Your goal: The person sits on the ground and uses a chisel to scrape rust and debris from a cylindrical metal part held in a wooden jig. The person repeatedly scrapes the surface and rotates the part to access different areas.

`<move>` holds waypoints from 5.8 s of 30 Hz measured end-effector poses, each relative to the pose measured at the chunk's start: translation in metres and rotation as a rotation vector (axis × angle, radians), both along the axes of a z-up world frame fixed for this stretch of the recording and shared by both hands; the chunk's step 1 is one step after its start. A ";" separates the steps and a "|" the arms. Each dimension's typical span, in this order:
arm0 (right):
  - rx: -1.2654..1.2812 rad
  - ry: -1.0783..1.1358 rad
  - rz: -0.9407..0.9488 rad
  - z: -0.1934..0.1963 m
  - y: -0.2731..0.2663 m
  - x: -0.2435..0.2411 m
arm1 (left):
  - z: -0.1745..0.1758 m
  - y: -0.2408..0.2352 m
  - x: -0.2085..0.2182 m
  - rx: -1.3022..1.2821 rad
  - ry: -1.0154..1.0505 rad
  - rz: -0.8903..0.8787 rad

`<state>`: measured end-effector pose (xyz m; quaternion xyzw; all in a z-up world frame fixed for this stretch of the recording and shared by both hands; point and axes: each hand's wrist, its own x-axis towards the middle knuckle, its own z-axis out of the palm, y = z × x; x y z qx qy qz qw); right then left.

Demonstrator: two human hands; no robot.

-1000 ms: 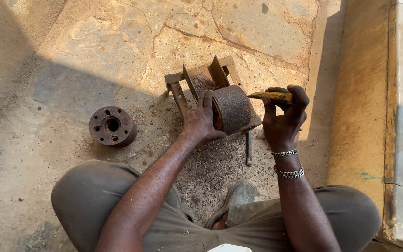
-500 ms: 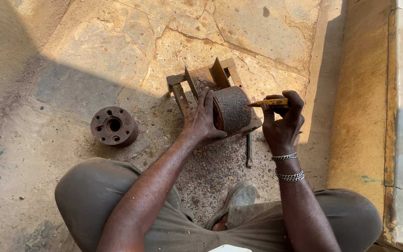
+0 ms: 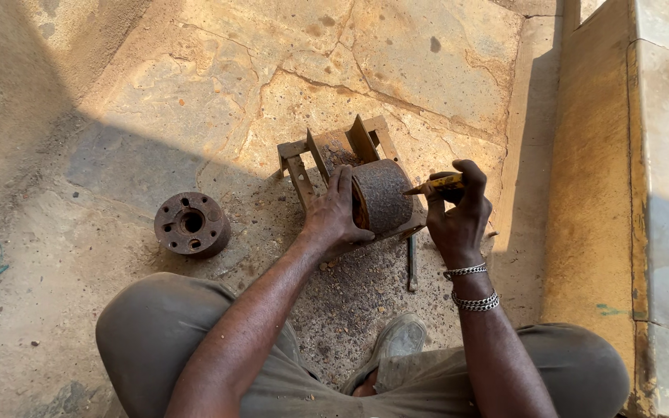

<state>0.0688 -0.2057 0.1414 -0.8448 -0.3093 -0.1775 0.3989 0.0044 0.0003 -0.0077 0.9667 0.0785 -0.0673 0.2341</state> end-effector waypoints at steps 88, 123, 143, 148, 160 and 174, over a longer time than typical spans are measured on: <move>0.099 0.032 0.046 -0.075 0.011 -0.006 | 0.086 -0.059 -0.041 0.156 -0.022 -0.269; 0.866 0.663 -0.129 -0.090 -0.029 0.037 | 0.049 -0.047 -0.018 -0.739 -0.201 0.552; 0.718 0.801 -0.043 -0.051 0.029 0.029 | 0.015 -0.038 -0.013 -0.509 -0.289 0.383; 0.160 0.284 0.129 -0.062 0.040 0.013 | 0.019 -0.036 -0.015 -0.680 -0.305 0.402; 0.306 0.432 0.116 -0.070 0.010 0.016 | 0.017 -0.024 -0.002 -0.598 -0.340 0.381; 0.537 0.646 -0.086 -0.054 0.013 0.016 | 0.020 -0.034 -0.013 -0.528 -0.281 0.362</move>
